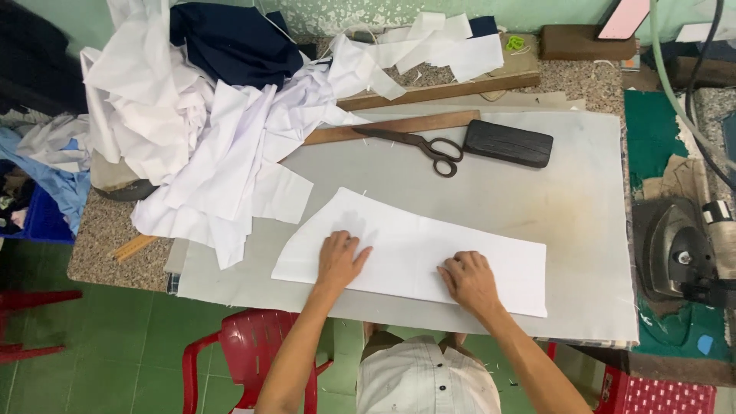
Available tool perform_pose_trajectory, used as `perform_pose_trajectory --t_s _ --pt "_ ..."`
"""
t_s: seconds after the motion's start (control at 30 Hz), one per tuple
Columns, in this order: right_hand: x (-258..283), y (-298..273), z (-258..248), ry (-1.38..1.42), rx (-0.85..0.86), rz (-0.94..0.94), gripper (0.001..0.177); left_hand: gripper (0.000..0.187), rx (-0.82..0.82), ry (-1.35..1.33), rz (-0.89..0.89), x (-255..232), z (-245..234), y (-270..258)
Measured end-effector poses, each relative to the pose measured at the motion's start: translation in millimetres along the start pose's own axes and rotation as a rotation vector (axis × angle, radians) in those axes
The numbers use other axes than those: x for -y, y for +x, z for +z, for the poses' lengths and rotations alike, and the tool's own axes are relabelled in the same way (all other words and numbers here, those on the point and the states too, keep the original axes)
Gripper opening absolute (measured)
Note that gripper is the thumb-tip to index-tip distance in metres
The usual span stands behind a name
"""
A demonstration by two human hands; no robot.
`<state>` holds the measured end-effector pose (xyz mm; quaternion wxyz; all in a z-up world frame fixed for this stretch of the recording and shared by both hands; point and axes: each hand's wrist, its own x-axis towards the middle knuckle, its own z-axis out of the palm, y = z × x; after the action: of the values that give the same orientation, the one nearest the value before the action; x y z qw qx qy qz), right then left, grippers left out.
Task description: The person irons a white fabric piece on a table, trims its edges with scissors, and then folds it. The person repeats the ironing and cutting process on another piece of white fabric.
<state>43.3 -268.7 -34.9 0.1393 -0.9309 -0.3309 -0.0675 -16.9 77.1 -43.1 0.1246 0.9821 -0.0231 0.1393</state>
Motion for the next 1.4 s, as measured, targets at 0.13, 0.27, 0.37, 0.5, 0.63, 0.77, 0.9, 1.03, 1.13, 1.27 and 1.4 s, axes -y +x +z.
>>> perform_pose_trajectory --t_s 0.13,0.27,0.37,0.5,0.63,0.77,0.9,1.03,1.13,1.27,1.4 --pt "13.9 15.7 5.0 0.064 0.01 -0.082 0.016 0.04 0.117 -0.05 0.11 -15.0 -3.2 31.8" --pt "8.7 29.3 -0.5 -0.033 0.003 0.109 0.017 0.043 0.054 0.043 -0.1 -2.7 -4.4 52.1" --pt "27.2 32.8 0.9 0.008 0.02 0.058 0.017 0.045 0.085 0.023 -0.119 -11.2 -3.8 52.5" --pt "26.3 41.8 16.0 -0.029 0.003 0.109 0.017 0.04 0.09 -0.017 -0.086 -1.8 -3.7 61.4" --pt "30.6 40.9 3.4 -0.031 0.007 0.099 0.016 0.038 0.026 0.016 -0.123 -1.4 -11.2 50.8" --pt "31.4 42.1 2.2 -0.045 0.015 0.1 0.016 0.04 -0.002 0.028 -0.15 7.6 -13.0 49.8" --pt "33.7 43.2 1.4 -0.049 0.026 0.112 0.018 0.039 -0.031 0.035 -0.098 5.1 -7.0 50.2" --pt "29.8 41.4 12.1 -0.019 -0.03 0.089 0.014 0.04 -0.049 0.024 -0.086 2.2 7.8 44.9" --pt "7.1 28.2 7.1 -0.074 -0.09 0.137 0.011 0.034 -0.103 0.039 -0.052 0.3 6.9 42.4" --pt "-66.0 -23.3 -20.1 -0.21 -0.187 0.282 0.012 0.03 -0.157 0.075 -0.003 -3.1 8.7 43.5" --pt "-150.7 -99.0 -62.9 -0.416 -0.313 0.547 0.02 0.025 -0.172 0.113 -0.005 -7.0 3.9 45.6"
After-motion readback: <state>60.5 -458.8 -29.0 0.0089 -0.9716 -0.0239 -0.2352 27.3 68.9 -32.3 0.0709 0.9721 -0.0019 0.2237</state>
